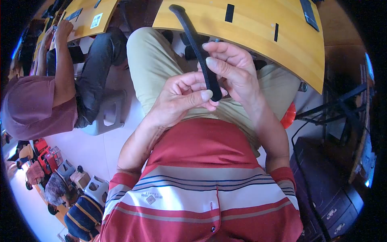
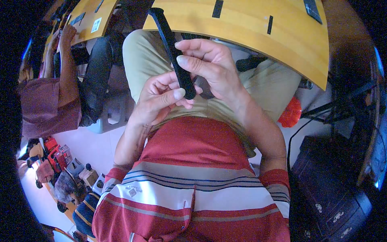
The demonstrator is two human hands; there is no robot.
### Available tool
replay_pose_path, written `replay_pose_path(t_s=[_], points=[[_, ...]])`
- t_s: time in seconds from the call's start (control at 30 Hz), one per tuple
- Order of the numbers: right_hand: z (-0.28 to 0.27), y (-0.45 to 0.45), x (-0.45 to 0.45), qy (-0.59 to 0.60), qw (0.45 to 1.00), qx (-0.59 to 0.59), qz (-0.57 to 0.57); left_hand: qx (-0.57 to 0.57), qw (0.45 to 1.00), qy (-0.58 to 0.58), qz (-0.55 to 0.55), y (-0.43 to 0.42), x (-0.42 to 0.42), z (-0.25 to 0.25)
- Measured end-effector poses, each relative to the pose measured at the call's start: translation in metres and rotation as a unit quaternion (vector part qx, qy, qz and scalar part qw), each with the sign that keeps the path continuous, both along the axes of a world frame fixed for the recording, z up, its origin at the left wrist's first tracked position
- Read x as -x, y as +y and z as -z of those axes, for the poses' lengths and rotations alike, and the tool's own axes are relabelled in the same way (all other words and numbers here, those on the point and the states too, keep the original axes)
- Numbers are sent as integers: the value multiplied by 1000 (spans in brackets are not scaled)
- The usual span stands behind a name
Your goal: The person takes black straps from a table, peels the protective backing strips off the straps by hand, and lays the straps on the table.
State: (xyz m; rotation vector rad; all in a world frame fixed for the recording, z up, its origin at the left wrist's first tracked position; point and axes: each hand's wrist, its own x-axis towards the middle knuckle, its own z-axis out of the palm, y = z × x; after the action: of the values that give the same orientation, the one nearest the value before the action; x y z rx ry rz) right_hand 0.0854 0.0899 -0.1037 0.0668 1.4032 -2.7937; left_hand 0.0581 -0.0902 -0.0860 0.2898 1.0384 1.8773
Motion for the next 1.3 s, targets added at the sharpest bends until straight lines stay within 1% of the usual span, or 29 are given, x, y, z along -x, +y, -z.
replay_pose_path(t_s=[0.3, 0.6, 0.73, 0.9, 1.1, 1.3], points=[[4, 4, -3, 7, 998, 55, -23, -2, 999, -27, 26, 2, -1, 2], [7, 7, -6, 12, 997, 71, -31, -31, 998, -55, 31, 3, -2, 9], [10, 6, -6, 18, 997, 67, -24, -14, 998, -56, 33, 3, -3, 8], [10, 8, -7, 20, 998, 46, -33, -24, 997, -66, 26, 3, -4, 10], [9, 11, -3, 19, 997, 62, -40, -22, 997, -71, 16, 6, -2, 10], [12, 9, -2, 22, 1000, 3, -7, -2, 999, -50, 0, 8, 0, 6]])
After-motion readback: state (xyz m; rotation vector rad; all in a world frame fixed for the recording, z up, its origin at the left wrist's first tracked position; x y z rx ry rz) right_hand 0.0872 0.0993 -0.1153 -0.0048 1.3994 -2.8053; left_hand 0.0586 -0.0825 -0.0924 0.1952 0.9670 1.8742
